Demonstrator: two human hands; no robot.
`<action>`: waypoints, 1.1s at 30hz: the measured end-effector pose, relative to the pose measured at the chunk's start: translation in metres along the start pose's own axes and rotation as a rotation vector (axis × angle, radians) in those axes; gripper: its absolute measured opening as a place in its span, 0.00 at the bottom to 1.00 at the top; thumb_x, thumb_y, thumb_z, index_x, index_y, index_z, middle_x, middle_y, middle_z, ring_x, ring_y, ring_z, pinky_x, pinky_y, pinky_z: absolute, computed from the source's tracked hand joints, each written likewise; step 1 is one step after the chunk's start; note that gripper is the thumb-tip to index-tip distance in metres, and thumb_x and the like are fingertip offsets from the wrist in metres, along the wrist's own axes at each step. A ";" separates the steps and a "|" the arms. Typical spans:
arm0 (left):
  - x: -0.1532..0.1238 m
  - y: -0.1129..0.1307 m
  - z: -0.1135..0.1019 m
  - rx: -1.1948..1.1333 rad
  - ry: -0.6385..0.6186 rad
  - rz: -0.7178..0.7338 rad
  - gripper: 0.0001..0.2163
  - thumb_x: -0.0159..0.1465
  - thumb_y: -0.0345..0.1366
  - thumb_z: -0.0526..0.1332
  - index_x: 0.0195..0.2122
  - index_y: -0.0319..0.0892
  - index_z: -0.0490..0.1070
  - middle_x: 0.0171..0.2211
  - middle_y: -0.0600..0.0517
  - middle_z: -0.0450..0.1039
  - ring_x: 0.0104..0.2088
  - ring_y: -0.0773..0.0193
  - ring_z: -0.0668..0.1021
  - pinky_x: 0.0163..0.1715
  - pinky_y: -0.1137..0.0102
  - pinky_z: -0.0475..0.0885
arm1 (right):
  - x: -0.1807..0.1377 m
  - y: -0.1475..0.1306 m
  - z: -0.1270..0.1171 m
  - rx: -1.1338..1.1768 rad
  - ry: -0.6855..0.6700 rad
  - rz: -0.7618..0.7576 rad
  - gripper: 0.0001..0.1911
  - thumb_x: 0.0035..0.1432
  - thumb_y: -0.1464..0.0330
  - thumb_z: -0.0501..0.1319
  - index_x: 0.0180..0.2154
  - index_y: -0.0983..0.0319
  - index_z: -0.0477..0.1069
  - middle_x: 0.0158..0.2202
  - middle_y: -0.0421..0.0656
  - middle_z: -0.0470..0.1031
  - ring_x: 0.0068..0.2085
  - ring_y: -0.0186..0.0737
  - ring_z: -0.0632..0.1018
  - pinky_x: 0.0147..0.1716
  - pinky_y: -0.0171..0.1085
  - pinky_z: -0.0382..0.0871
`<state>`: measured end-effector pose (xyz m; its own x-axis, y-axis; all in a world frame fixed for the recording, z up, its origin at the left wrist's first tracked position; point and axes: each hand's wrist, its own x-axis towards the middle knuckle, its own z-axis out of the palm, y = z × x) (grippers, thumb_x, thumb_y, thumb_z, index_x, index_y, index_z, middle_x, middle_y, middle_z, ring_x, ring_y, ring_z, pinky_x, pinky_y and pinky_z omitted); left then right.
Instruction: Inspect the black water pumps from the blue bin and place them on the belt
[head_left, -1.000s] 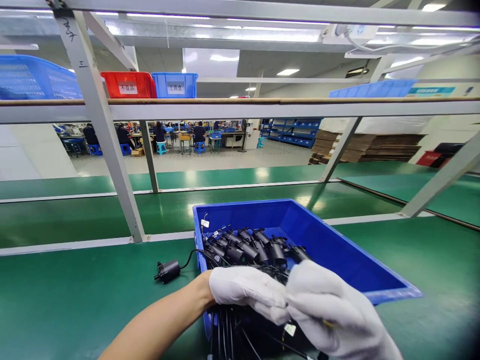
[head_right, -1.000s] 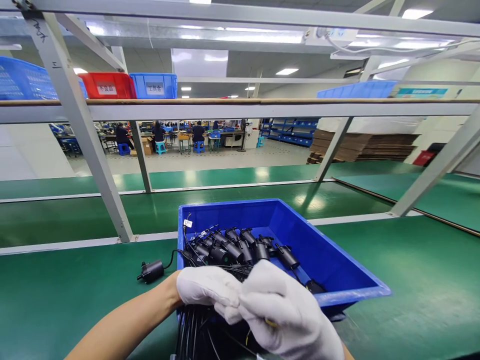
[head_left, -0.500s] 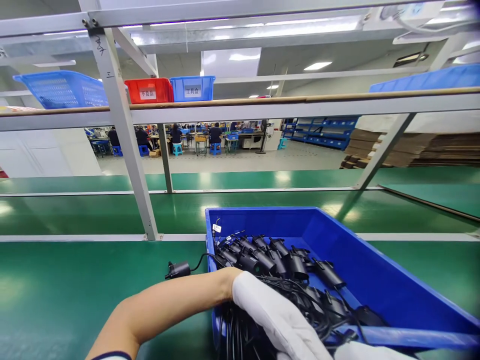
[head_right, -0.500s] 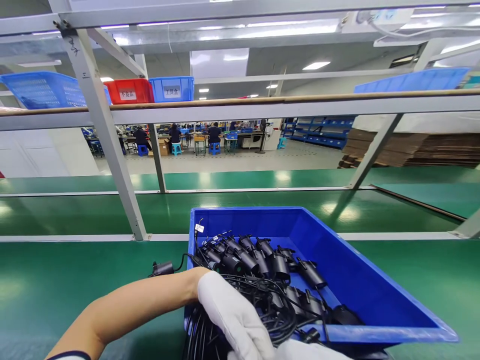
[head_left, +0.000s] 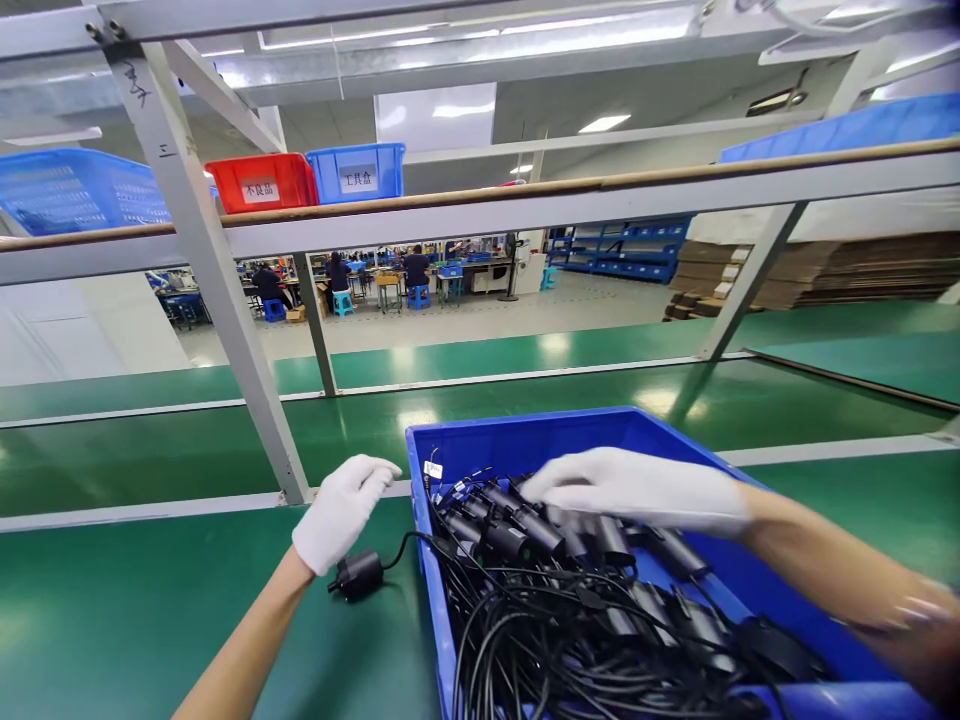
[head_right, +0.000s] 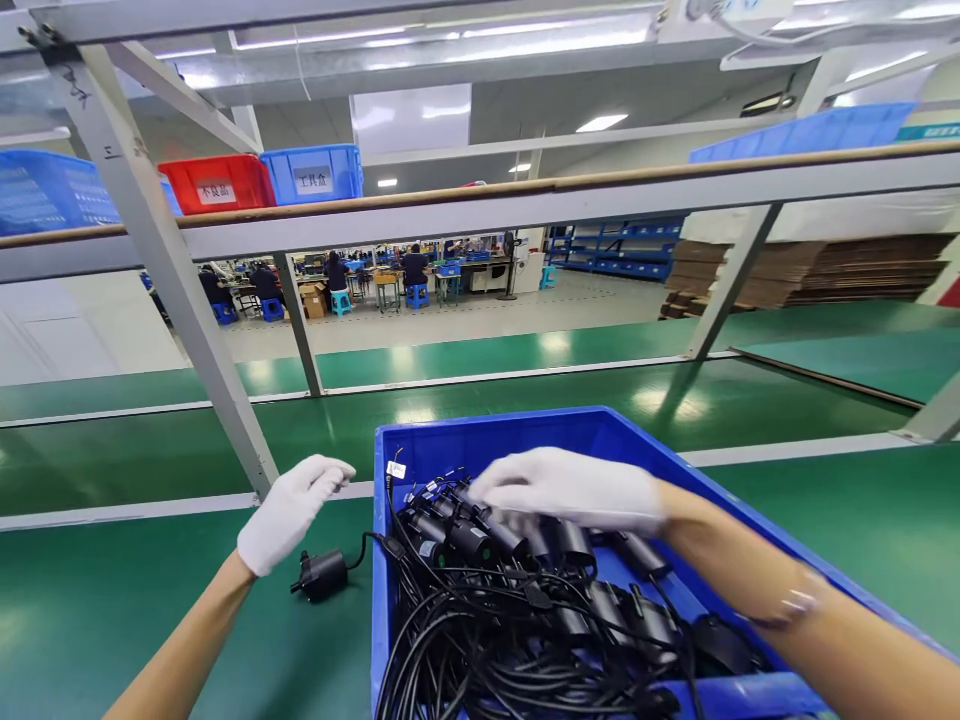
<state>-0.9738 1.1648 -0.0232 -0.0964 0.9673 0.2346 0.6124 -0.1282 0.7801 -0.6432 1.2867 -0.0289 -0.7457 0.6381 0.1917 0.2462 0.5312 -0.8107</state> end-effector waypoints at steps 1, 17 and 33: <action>0.001 0.000 0.005 0.070 -0.034 0.080 0.16 0.73 0.44 0.53 0.47 0.43 0.78 0.46 0.48 0.78 0.48 0.57 0.77 0.54 0.61 0.71 | 0.020 0.004 0.005 0.024 -0.096 0.069 0.18 0.61 0.51 0.65 0.35 0.58 0.83 0.28 0.41 0.81 0.26 0.37 0.78 0.25 0.34 0.71; 0.039 -0.006 0.044 0.832 -0.448 0.709 0.10 0.63 0.25 0.58 0.39 0.45 0.76 0.47 0.48 0.79 0.40 0.57 0.77 0.39 0.63 0.68 | 0.098 0.037 0.103 0.451 -0.199 0.455 0.21 0.50 0.53 0.73 0.26 0.60 0.69 0.22 0.35 0.65 0.24 0.32 0.62 0.23 0.34 0.51; 0.037 -0.001 0.029 0.502 0.042 0.675 0.15 0.69 0.25 0.55 0.53 0.45 0.74 0.41 0.51 0.79 0.39 0.61 0.74 0.42 0.63 0.68 | 0.051 0.002 0.015 0.442 0.168 0.287 0.26 0.62 0.44 0.61 0.37 0.61 0.68 0.29 0.36 0.74 0.24 0.30 0.67 0.25 0.33 0.62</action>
<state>-0.9554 1.2069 -0.0320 0.3923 0.7077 0.5876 0.8245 -0.5538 0.1164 -0.6904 1.3121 -0.0291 -0.5686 0.8225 -0.0149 0.1147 0.0614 -0.9915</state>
